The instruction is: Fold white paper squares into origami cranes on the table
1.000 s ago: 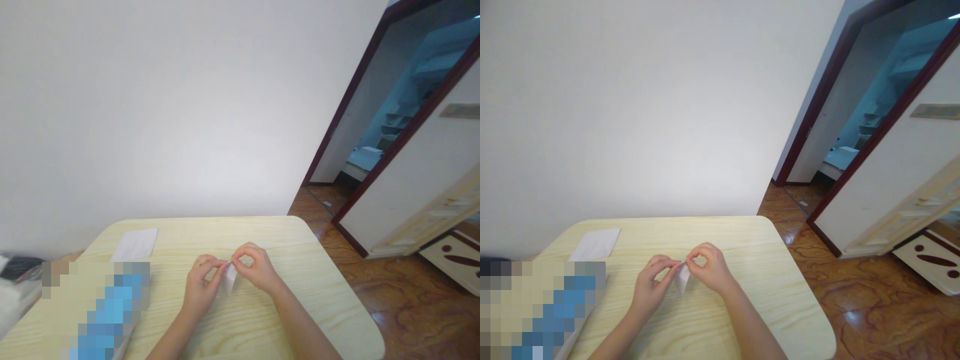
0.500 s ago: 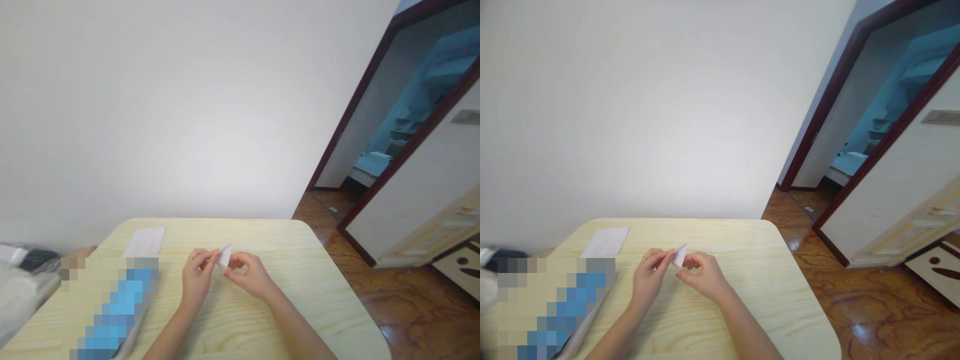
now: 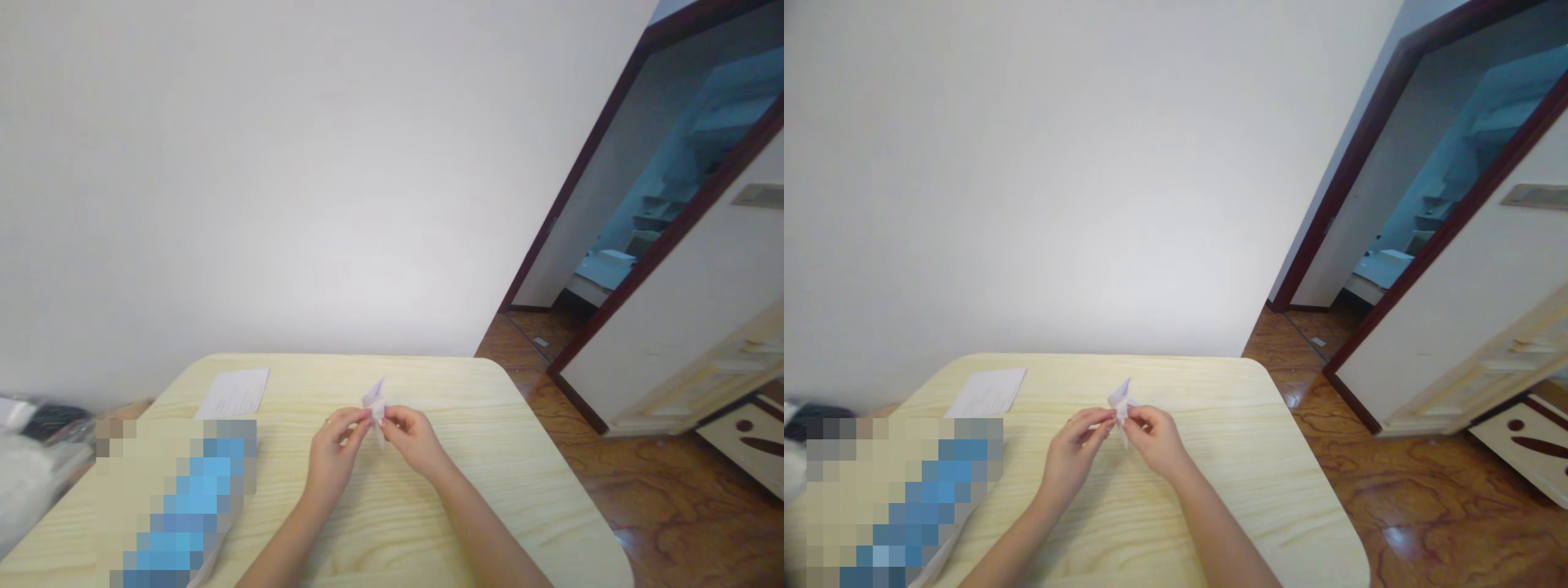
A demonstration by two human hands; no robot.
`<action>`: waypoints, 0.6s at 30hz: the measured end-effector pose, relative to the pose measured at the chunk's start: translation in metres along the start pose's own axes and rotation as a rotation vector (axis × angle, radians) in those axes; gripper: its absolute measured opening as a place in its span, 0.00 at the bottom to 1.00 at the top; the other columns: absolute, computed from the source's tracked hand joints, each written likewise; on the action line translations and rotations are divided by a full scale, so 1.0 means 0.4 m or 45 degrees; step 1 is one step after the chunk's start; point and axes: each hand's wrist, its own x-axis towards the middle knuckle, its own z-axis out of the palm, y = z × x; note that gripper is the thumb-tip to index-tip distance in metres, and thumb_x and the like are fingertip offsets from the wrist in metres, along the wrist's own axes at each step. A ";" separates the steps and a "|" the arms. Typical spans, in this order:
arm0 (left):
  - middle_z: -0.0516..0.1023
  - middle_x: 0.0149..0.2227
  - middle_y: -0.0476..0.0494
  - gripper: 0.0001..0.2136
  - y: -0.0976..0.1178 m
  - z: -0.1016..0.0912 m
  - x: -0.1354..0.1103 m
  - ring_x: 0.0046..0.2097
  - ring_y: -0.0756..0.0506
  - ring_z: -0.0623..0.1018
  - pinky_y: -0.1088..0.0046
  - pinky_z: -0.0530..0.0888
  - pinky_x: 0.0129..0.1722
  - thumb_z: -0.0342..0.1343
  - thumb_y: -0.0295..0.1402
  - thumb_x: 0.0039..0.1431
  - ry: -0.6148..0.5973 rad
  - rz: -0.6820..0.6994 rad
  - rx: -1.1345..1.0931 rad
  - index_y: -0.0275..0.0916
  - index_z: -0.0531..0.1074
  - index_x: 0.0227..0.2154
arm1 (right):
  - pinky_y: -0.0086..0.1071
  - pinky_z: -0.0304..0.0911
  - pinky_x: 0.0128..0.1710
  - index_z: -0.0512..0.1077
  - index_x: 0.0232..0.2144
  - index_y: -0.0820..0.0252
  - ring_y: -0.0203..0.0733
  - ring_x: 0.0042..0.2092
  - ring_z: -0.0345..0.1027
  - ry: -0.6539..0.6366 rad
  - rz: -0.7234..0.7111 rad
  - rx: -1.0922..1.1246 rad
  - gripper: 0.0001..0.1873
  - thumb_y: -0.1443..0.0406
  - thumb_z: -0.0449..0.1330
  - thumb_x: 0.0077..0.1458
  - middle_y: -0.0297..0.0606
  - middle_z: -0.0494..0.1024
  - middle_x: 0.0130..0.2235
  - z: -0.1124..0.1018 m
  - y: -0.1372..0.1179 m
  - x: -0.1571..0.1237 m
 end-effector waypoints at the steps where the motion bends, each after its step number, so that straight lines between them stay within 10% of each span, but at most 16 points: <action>1: 0.74 0.35 0.44 0.08 0.003 0.000 0.000 0.38 0.47 0.74 0.70 0.76 0.33 0.54 0.36 0.51 0.000 0.024 0.022 0.41 0.73 0.33 | 0.27 0.62 0.28 0.74 0.31 0.62 0.35 0.29 0.65 0.005 0.005 -0.013 0.10 0.62 0.57 0.48 0.36 0.75 0.28 0.001 -0.004 -0.001; 12: 0.76 0.30 0.46 0.07 0.014 -0.011 0.006 0.32 0.49 0.75 0.77 0.72 0.26 0.53 0.35 0.52 -0.017 0.091 0.168 0.40 0.75 0.29 | 0.23 0.58 0.18 0.73 0.35 0.59 0.30 0.20 0.61 -0.164 0.060 -0.082 0.12 0.61 0.54 0.51 0.33 0.72 0.24 0.005 -0.050 -0.025; 18: 0.74 0.27 0.46 0.07 0.021 -0.009 0.003 0.30 0.49 0.73 0.76 0.70 0.25 0.52 0.34 0.52 -0.086 0.119 0.261 0.39 0.73 0.27 | 0.26 0.61 0.25 0.71 0.38 0.57 0.35 0.30 0.65 0.157 -0.278 -0.417 0.12 0.65 0.57 0.49 0.38 0.72 0.32 -0.040 -0.079 -0.020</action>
